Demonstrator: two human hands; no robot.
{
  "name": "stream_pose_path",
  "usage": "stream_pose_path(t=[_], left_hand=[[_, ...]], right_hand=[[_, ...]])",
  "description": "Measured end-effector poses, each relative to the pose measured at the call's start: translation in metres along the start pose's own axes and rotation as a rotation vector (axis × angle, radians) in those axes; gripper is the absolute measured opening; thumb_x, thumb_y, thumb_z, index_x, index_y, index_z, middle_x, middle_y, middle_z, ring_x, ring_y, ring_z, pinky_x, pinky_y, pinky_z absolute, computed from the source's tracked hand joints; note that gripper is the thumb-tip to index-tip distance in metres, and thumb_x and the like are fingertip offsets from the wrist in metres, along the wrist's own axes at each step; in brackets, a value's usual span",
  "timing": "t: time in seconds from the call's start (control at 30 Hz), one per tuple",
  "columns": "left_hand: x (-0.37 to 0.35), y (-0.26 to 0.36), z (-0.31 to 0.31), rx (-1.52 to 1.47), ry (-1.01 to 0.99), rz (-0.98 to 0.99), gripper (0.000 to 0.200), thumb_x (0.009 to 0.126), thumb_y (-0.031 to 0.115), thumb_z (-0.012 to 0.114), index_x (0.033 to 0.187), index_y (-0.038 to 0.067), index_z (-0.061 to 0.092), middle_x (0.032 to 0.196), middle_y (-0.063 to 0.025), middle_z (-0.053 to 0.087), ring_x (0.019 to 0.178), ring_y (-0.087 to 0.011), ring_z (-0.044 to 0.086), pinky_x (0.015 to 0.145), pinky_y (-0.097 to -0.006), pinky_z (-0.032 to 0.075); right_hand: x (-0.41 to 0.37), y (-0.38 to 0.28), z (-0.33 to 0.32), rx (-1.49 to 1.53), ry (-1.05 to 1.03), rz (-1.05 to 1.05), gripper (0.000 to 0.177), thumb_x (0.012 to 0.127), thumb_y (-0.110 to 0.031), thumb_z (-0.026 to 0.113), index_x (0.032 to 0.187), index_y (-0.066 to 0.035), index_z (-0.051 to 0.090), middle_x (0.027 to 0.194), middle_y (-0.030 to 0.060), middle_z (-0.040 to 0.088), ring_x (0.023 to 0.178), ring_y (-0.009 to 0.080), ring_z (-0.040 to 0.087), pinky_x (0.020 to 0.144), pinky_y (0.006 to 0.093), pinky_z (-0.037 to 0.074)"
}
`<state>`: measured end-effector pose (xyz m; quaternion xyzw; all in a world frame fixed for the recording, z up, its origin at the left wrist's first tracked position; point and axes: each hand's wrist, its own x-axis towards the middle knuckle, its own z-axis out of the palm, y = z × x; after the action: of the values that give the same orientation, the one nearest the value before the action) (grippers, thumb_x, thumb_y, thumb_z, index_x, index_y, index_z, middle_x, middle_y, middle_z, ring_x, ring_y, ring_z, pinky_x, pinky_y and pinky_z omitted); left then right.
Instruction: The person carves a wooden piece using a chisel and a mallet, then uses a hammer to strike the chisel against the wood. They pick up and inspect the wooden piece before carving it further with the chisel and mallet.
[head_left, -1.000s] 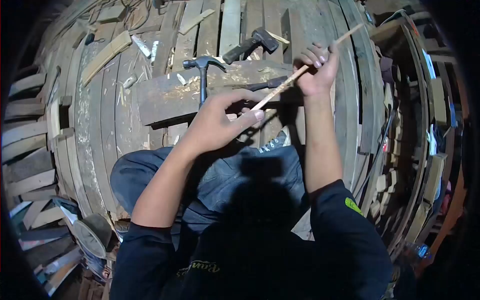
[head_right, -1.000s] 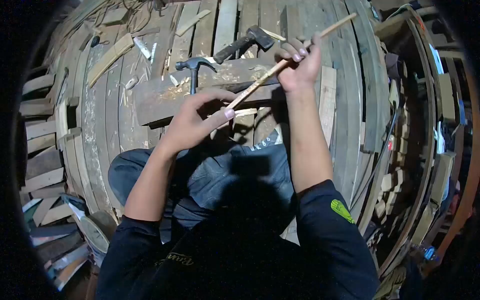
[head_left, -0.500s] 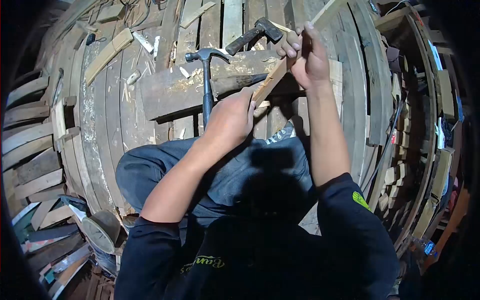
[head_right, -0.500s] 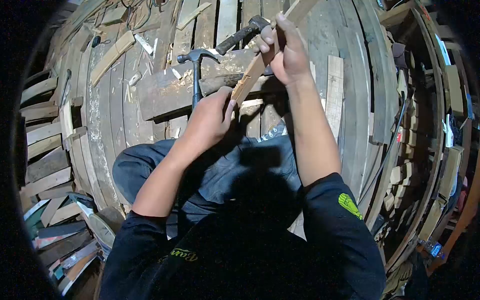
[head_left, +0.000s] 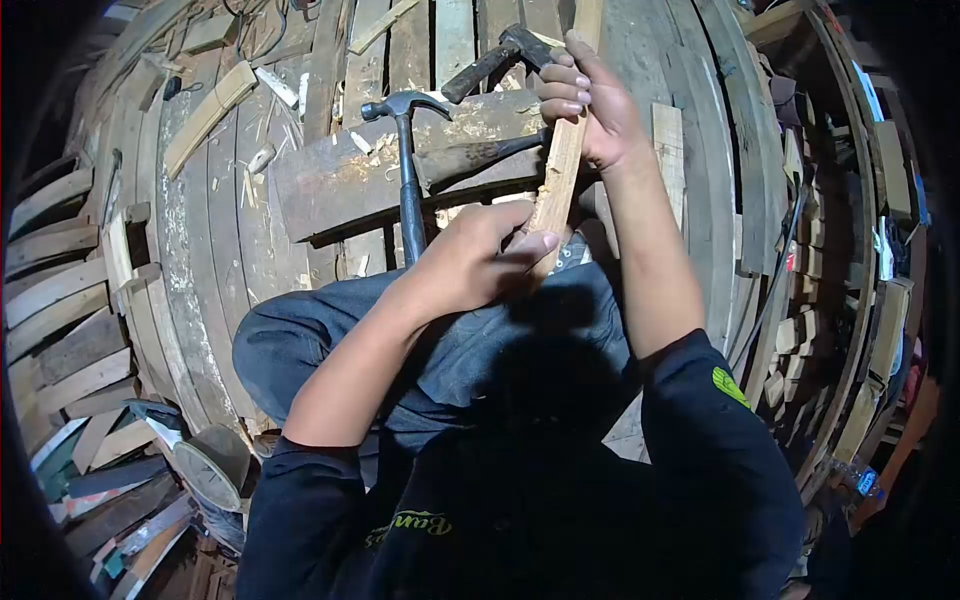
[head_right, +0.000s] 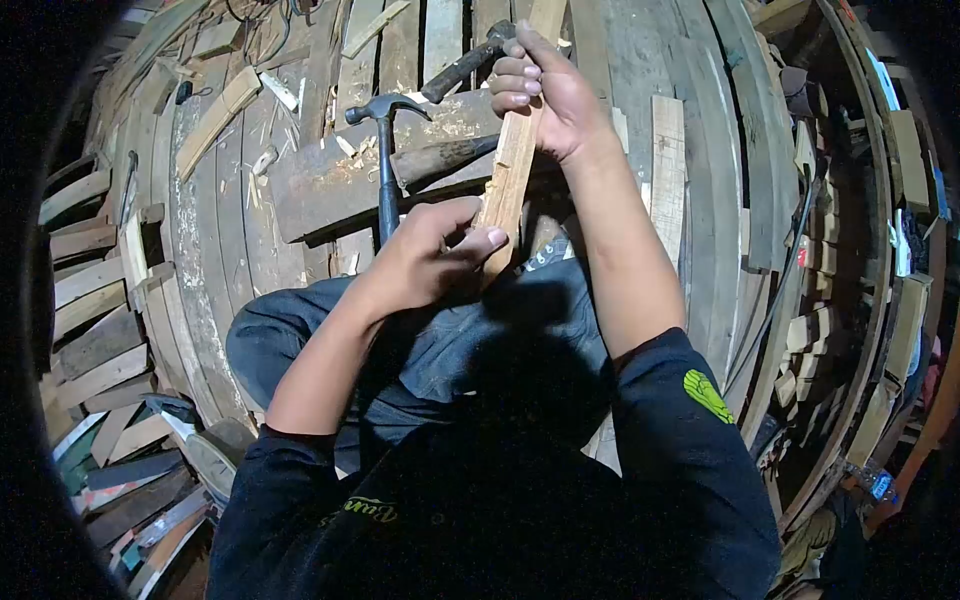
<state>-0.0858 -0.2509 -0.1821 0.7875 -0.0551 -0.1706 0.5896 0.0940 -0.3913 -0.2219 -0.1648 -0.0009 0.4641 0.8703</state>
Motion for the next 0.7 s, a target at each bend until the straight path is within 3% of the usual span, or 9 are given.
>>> stream_pose_path(t=[0.3,0.53,0.6,0.7], left_hand=[[0.003,-0.017,0.012,-0.160,0.027,0.099,0.030,0.094,0.027,0.056,0.088,-0.003,0.056,0.070,-0.0154,0.055,0.067,-0.0201,0.056,0.063,-0.0338,0.045],[0.004,-0.024,0.012,-0.271,-0.008,0.043,0.029,0.093,0.025,0.058,0.090,-0.003,0.057,0.072,-0.0104,0.057,0.070,-0.0143,0.054,0.066,-0.0320,0.046],[0.004,-0.023,0.010,-0.348,-0.076,-0.051,0.028,0.093,0.025,0.057,0.092,-0.003,0.058,0.075,-0.0079,0.058,0.071,-0.0123,0.053,0.067,-0.0302,0.046],[0.003,-0.019,0.010,-0.317,-0.049,0.002,0.030,0.094,0.026,0.056,0.092,-0.003,0.058,0.075,-0.0068,0.058,0.071,-0.0110,0.052,0.065,-0.0291,0.046]], right_hand=[[0.000,-0.004,0.001,0.002,0.101,0.064,0.029,0.096,-0.025,0.054,0.072,-0.010,0.047,0.054,-0.0053,0.039,0.047,0.0051,0.039,0.046,0.0199,0.036],[-0.004,-0.005,0.007,-0.032,0.153,0.039,0.030,0.095,-0.024,0.055,0.070,-0.011,0.046,0.054,-0.0051,0.039,0.047,0.0052,0.038,0.047,0.0201,0.035],[-0.004,-0.006,0.007,-0.032,0.135,0.057,0.032,0.095,-0.025,0.055,0.068,-0.012,0.045,0.053,-0.0055,0.038,0.047,0.0052,0.037,0.047,0.0201,0.035],[-0.003,-0.007,0.005,0.000,0.131,0.080,0.034,0.095,-0.025,0.055,0.066,-0.013,0.044,0.054,-0.0056,0.038,0.048,0.0052,0.036,0.047,0.0200,0.035]])
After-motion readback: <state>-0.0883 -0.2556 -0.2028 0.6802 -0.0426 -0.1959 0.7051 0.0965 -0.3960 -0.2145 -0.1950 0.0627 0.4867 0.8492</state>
